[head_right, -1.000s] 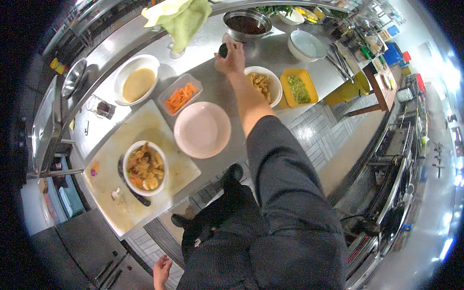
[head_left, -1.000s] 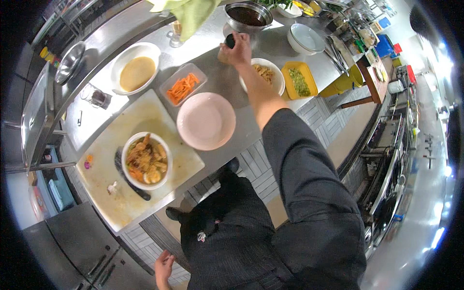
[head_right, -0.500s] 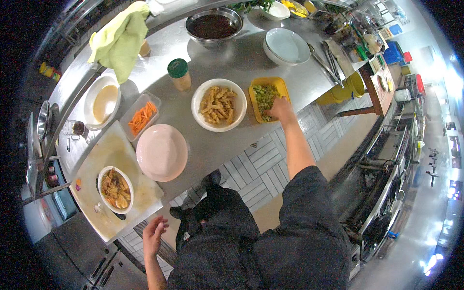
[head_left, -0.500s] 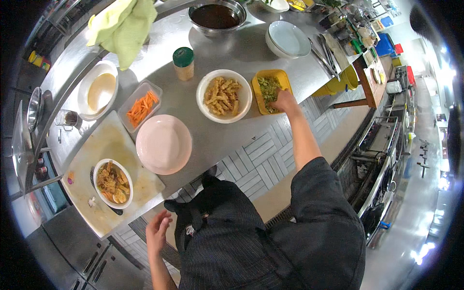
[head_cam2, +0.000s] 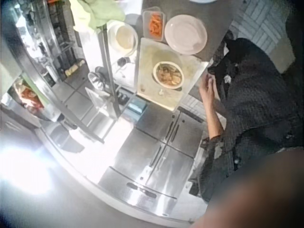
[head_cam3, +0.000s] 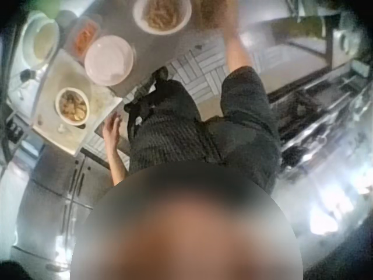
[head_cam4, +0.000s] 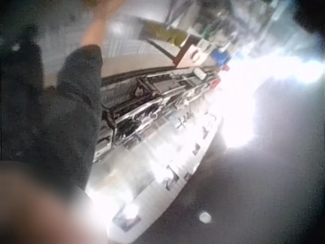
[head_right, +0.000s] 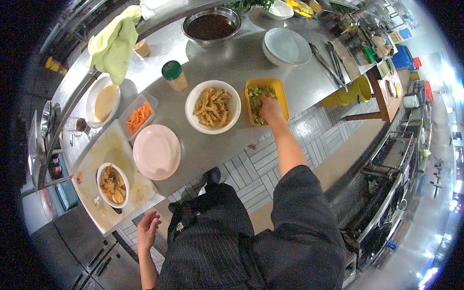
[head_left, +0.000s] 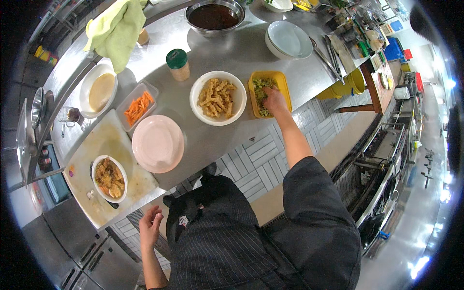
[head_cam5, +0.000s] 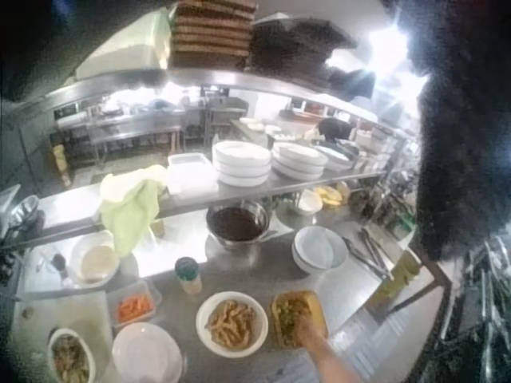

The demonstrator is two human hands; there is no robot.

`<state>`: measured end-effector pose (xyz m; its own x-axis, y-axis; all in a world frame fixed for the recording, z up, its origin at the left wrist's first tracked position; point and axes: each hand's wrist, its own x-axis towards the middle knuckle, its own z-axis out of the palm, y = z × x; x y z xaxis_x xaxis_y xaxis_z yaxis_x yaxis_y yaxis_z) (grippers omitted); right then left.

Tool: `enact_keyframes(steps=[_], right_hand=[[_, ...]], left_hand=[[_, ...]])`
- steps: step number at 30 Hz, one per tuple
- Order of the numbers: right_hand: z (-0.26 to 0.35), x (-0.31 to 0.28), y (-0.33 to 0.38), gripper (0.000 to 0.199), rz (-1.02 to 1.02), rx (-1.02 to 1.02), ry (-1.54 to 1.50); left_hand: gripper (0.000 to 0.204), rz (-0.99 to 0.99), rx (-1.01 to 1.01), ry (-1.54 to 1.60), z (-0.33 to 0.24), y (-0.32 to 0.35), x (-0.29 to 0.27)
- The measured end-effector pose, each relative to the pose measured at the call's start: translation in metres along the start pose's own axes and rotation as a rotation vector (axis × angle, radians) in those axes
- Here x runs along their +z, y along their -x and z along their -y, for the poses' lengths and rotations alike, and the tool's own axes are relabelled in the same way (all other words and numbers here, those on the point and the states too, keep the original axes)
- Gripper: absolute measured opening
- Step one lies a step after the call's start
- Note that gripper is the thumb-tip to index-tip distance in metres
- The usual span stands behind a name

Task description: The person assembles a ramen bowl in a commercial kitchen. They retrieve a bowl, wash hands, retrieve fried items from a wok, and add toppings including sliced meat, vegetables, and broth. The finished bowl is carried to a serving counter.

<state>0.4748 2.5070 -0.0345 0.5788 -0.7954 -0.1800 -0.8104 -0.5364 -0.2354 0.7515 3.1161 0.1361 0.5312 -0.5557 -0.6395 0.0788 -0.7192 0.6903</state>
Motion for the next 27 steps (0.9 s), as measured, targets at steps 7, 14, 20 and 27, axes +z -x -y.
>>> enact_keyframes(steps=[7,14,20,27], right_hand=[[-0.037,-0.02,0.001,0.038,0.069,0.516,-1.431],[-0.034,-0.025,0.01,0.033,0.09,0.57,-1.671],[-0.027,-0.03,0.005,0.031,-0.019,0.459,-1.423],[-0.042,-0.024,0.007,0.031,-0.028,0.574,-1.772]], left_hand=[[0.044,-0.17,-0.088,0.15,0.042,0.032,-0.013],[0.045,-0.23,-0.15,0.187,0.08,0.06,-0.021],[0.046,-0.261,-0.152,0.187,0.098,0.064,-0.039],[0.049,-0.311,-0.163,0.131,0.11,0.073,-0.053]])
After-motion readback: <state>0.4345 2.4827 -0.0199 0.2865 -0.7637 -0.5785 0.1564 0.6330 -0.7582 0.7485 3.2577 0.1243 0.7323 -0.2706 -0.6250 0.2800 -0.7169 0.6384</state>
